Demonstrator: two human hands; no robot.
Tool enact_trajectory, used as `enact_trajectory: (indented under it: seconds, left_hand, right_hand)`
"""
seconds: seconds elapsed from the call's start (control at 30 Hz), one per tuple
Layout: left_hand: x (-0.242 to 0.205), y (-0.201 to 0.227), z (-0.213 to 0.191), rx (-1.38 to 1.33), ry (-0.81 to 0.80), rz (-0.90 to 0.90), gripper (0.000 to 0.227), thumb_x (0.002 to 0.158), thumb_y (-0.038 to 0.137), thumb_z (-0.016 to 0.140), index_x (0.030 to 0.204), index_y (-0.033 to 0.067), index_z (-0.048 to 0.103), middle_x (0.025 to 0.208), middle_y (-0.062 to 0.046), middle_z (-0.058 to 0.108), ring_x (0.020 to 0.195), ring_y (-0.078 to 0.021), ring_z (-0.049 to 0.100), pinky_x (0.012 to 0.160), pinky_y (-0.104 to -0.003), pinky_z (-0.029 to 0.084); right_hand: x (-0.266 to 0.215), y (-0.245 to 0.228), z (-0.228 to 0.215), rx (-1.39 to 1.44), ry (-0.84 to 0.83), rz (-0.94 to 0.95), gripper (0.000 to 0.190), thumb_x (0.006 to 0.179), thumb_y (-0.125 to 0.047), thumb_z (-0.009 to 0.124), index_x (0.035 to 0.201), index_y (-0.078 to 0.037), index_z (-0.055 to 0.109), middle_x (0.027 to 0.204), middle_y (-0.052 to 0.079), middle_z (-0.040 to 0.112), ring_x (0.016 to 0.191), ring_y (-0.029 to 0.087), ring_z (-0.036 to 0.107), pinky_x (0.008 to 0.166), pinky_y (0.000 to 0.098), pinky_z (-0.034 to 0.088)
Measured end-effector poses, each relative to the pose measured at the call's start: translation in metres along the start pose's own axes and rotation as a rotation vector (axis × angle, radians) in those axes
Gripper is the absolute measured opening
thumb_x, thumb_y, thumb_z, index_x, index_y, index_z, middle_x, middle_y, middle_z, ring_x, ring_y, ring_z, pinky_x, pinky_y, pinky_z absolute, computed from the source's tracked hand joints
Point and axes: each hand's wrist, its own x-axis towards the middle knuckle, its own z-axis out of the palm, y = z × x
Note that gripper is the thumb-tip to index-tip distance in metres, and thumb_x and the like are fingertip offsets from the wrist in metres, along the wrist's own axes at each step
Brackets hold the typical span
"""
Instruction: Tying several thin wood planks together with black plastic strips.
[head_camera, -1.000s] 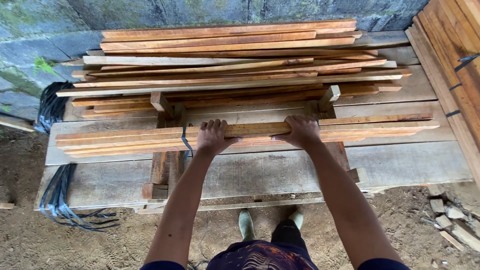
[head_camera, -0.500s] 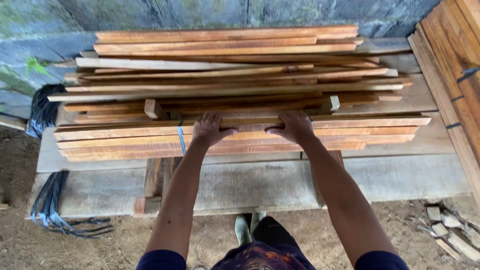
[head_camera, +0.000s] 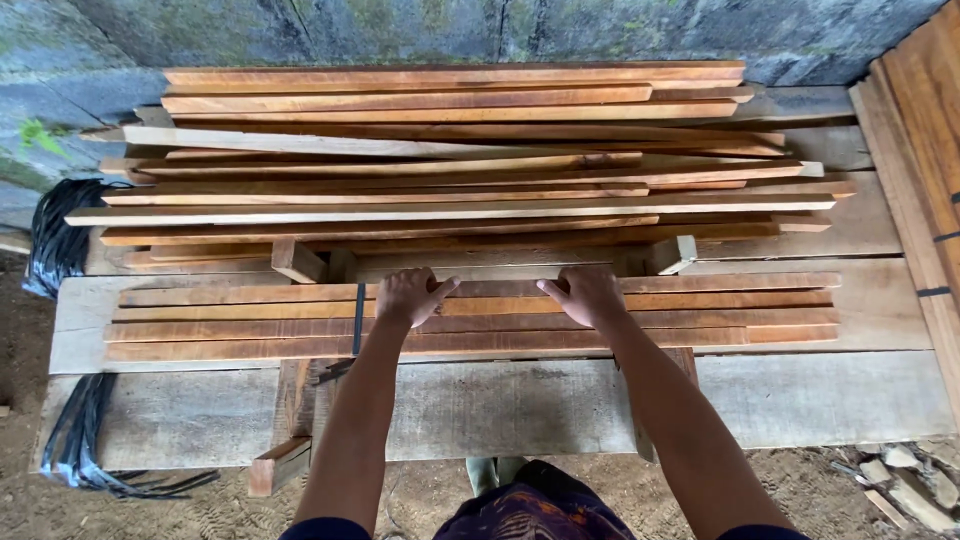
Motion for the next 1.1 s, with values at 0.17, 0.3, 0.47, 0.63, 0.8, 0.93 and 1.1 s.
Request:
enact_trajectory:
  seconds: [0.17, 0.3, 0.47, 0.63, 0.8, 0.93, 1.1]
  left_hand:
    - [0.009, -0.02, 0.033, 0.049, 0.121, 0.02, 0.058, 0.096, 0.075, 0.038, 0.079, 0.0258, 0.065, 0.07, 0.001, 0.069, 0.073, -0.0223, 0.075, 0.072, -0.04, 0.057]
    - [0.012, -0.019, 0.045, 0.119, 0.327, 0.135, 0.04, 0.101, 0.053, 0.045, 0.082, 0.0256, 0.066, 0.077, 0.001, 0.074, 0.08, -0.0211, 0.076, 0.073, -0.039, 0.059]
    - [0.019, -0.016, 0.076, 0.236, 0.588, 0.297, 0.015, 0.094, 0.038, 0.063, 0.092, 0.0234, 0.065, 0.095, 0.003, 0.068, 0.101, -0.0185, 0.068, 0.097, -0.04, 0.049]
    - [-0.024, 0.065, 0.041, 0.167, 0.289, 0.069, 0.057, 0.111, 0.043, 0.039, 0.158, 0.011, 0.04, 0.167, -0.014, 0.036, 0.157, -0.0286, 0.027, 0.128, -0.056, 0.013]
    - [-0.029, 0.086, 0.048, 0.115, 0.096, 0.092, 0.056, 0.113, 0.034, 0.027, 0.166, 0.0173, 0.021, 0.175, -0.007, 0.015, 0.161, -0.0254, 0.011, 0.13, -0.053, 0.003]
    - [-0.051, 0.054, 0.033, 0.138, 0.197, 0.215, 0.066, 0.108, 0.054, 0.032, 0.166, 0.0218, 0.026, 0.171, -0.008, 0.026, 0.158, -0.0265, 0.022, 0.129, -0.051, 0.012]
    - [-0.082, -0.009, 0.014, 0.167, 0.261, 0.195, 0.07, 0.101, 0.069, 0.035, 0.162, 0.0347, 0.035, 0.167, -0.006, 0.036, 0.154, -0.0297, 0.031, 0.128, -0.053, 0.014]
  right_hand:
    - [-0.007, -0.017, -0.021, 0.019, -0.077, 0.001, 0.058, 0.106, -0.063, 0.041, 0.098, -0.016, 0.074, 0.091, 0.007, 0.077, 0.096, 0.028, 0.075, 0.091, 0.0451, 0.052]
    - [0.006, -0.002, 0.006, -0.062, -0.08, -0.034, 0.064, 0.107, -0.065, 0.031, 0.104, -0.018, 0.074, 0.097, 0.006, 0.077, 0.106, 0.029, 0.073, 0.094, 0.0498, 0.049]
    - [0.002, -0.018, 0.038, -0.184, 0.163, -0.08, 0.044, 0.104, -0.051, 0.041, 0.12, -0.024, 0.071, 0.122, 0.003, 0.072, 0.123, 0.027, 0.063, 0.109, 0.0507, 0.038]
    - [-0.018, -0.085, 0.04, -0.05, 0.427, -0.218, 0.055, 0.108, -0.052, 0.047, 0.144, -0.013, 0.06, 0.152, 0.015, 0.055, 0.146, 0.033, 0.046, 0.122, 0.0542, 0.022]
    - [-0.036, -0.127, 0.017, -0.033, 0.079, -0.203, 0.062, 0.113, -0.046, 0.021, 0.166, -0.013, 0.028, 0.171, 0.018, 0.026, 0.16, 0.035, 0.017, 0.128, 0.0546, 0.001]
    - [-0.041, -0.098, 0.022, -0.058, 0.168, -0.273, 0.065, 0.11, -0.056, 0.023, 0.164, -0.021, 0.032, 0.168, 0.012, 0.035, 0.158, 0.031, 0.026, 0.127, 0.0511, 0.008]
    - [-0.057, -0.047, 0.028, -0.152, 0.455, -0.211, 0.051, 0.108, -0.043, 0.042, 0.157, -0.031, 0.047, 0.152, 0.012, 0.057, 0.145, 0.033, 0.049, 0.122, 0.0515, 0.027]
